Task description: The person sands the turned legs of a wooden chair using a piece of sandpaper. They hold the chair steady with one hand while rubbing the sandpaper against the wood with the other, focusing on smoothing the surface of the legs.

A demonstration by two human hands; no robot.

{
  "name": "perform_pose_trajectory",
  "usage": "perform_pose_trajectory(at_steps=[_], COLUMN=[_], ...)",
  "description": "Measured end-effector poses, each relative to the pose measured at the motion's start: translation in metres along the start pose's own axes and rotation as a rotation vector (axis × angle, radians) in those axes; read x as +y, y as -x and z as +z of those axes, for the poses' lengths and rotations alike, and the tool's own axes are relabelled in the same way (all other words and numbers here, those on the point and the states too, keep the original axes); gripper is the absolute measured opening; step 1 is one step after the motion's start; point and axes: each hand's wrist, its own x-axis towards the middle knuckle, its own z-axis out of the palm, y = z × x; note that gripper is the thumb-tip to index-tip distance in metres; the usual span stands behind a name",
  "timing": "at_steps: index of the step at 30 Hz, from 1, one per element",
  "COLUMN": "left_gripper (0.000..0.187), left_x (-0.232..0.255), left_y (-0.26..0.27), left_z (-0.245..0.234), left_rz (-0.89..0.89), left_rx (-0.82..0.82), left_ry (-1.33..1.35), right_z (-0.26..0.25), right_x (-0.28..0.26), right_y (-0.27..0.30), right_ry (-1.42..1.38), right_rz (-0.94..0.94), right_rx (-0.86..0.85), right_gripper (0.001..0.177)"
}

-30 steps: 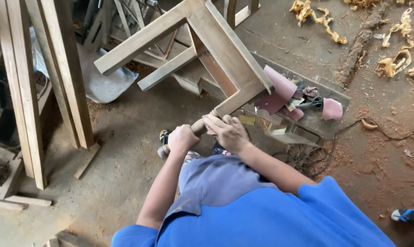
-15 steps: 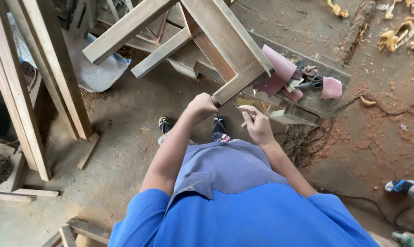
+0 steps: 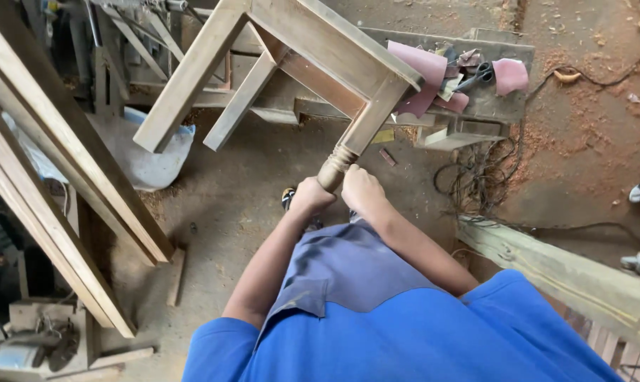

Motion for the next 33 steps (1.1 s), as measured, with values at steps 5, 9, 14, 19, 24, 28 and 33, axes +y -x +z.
perform_pose_trajectory(at_steps=[5,9,14,19,24,28,33], left_gripper=[0.059,0.094,0.074,0.061,0.069,0.075,0.064], left_x=[0.027,0.045,0.072,0.033,0.006,-0.005,0.024], left_y=[0.056,0.085,0.13,0.063,0.004,0.001,0.048], left_z=[-0.036,-0.062,-0.099,-0.044,-0.006,0.003,-0.034], left_rz=[0.025,0.149,0.135,0.1,0.074,0.054,0.056], left_rx=[-0.017,-0.039,-0.11,-0.025,-0.007,0.011,-0.041], left_ry=[0.014,0.087,0.095,-0.029,-0.022,-0.03,0.018], right_z=[0.018,-0.032,-0.015,0.023,0.016,-0.005,0.006], right_x=[0.009,-0.042,-0.03,-0.029,-0.021,-0.036,-0.018], right_y=[-0.026,0.018,-0.006,-0.008,-0.02,0.006,-0.007], right_ry=[0.084,0.101,0.063,0.022,-0.071,-0.04,0.042], right_rz=[0.105,0.159,0.17,0.2,0.256,0.235,0.183], right_rx=[0.045,0.117,0.239,0.28,0.171,0.076,0.133], right_gripper=[0.044,0.044,0.04,0.043,0.044,0.045,0.042])
